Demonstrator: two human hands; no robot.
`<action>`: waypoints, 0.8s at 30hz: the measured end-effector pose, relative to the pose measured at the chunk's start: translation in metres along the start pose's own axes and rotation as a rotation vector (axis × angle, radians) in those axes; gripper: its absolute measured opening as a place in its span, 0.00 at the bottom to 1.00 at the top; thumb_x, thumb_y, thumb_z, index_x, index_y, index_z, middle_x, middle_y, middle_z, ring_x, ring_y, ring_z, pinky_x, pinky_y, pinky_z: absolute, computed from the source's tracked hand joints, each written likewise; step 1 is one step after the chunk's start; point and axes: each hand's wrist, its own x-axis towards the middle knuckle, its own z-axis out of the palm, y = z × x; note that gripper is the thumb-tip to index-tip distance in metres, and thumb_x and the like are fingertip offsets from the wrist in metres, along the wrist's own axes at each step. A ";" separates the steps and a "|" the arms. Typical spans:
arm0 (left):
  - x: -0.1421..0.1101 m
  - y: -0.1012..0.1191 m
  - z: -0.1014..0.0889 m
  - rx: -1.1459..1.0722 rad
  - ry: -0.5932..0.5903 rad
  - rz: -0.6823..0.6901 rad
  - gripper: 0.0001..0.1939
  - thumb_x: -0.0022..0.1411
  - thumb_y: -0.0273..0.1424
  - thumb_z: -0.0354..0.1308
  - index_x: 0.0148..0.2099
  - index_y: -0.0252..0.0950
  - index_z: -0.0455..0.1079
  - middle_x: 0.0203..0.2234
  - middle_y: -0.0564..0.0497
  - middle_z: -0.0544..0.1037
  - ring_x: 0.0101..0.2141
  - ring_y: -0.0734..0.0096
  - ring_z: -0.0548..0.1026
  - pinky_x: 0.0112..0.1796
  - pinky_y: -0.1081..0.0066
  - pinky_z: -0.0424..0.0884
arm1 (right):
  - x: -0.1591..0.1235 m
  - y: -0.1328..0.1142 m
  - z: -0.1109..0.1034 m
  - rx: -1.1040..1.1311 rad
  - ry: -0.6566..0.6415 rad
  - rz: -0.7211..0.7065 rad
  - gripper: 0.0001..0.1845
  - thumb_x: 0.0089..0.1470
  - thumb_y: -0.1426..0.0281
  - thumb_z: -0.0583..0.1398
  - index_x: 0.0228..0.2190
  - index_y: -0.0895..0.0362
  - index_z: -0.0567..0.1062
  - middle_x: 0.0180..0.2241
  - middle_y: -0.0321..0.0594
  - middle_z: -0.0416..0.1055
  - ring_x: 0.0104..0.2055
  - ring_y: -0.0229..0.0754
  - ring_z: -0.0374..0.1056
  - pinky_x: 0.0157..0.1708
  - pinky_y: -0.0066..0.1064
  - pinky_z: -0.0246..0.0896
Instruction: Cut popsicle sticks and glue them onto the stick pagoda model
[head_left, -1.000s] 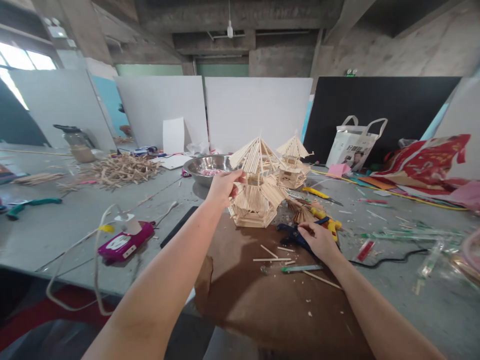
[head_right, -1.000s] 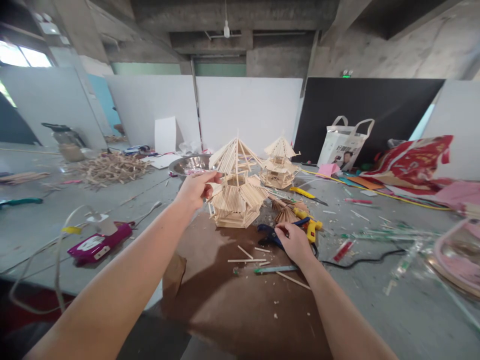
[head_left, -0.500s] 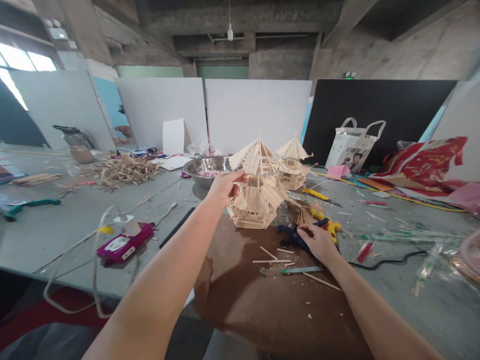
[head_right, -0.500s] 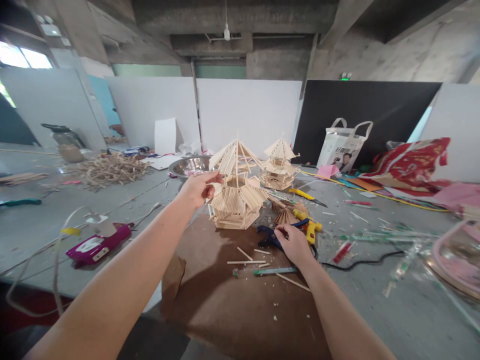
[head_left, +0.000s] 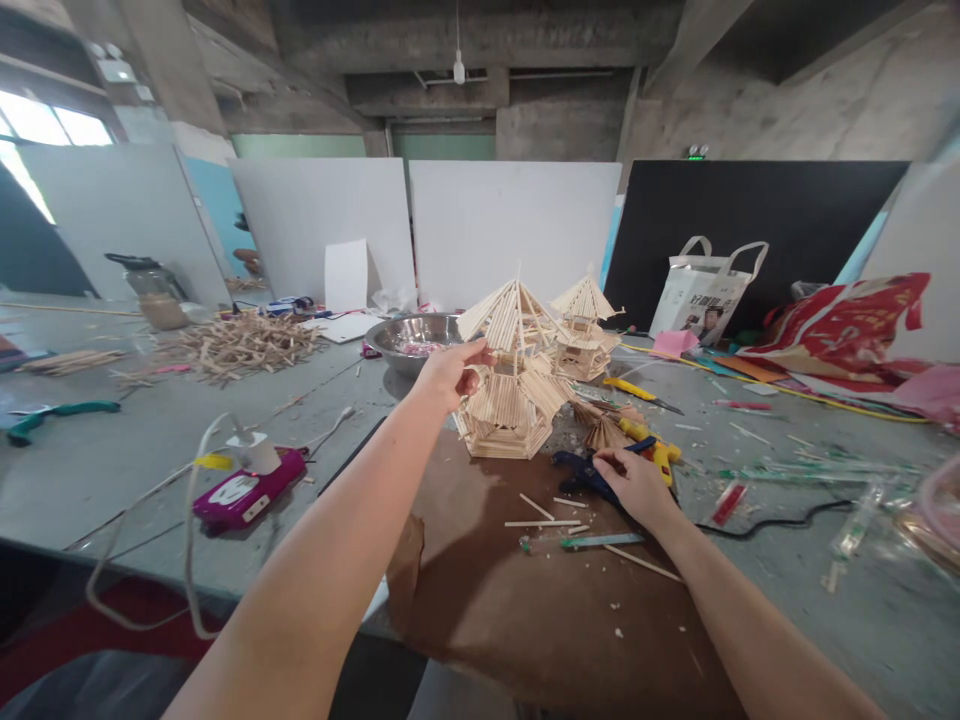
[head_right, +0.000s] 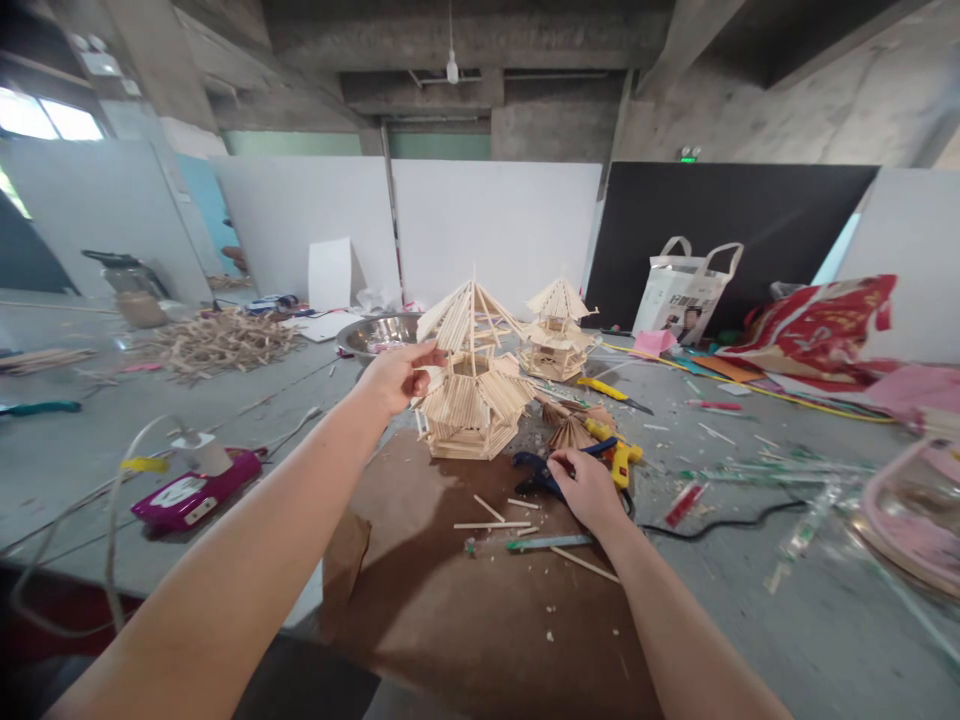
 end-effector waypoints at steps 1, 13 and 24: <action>-0.001 0.001 0.001 -0.010 -0.003 -0.010 0.08 0.43 0.32 0.58 0.24 0.31 0.67 0.18 0.51 0.72 0.08 0.87 0.53 0.10 0.78 0.44 | 0.000 0.000 0.000 0.000 -0.001 -0.003 0.14 0.45 0.63 0.50 0.28 0.57 0.71 0.28 0.40 0.71 0.30 0.41 0.66 0.31 0.31 0.59; 0.004 0.000 0.000 -0.026 -0.014 -0.049 0.08 0.43 0.33 0.58 0.23 0.32 0.66 0.18 0.51 0.72 0.08 0.88 0.53 0.10 0.78 0.44 | 0.000 0.001 0.001 0.021 0.000 -0.015 0.14 0.45 0.62 0.50 0.27 0.56 0.71 0.27 0.39 0.71 0.29 0.41 0.66 0.31 0.31 0.59; 0.002 -0.001 0.004 0.068 0.056 0.065 0.09 0.42 0.33 0.59 0.24 0.32 0.67 0.18 0.51 0.72 0.08 0.87 0.54 0.10 0.78 0.45 | 0.000 -0.003 -0.001 0.027 0.000 -0.008 0.13 0.45 0.63 0.50 0.27 0.56 0.71 0.27 0.38 0.71 0.30 0.41 0.66 0.31 0.30 0.59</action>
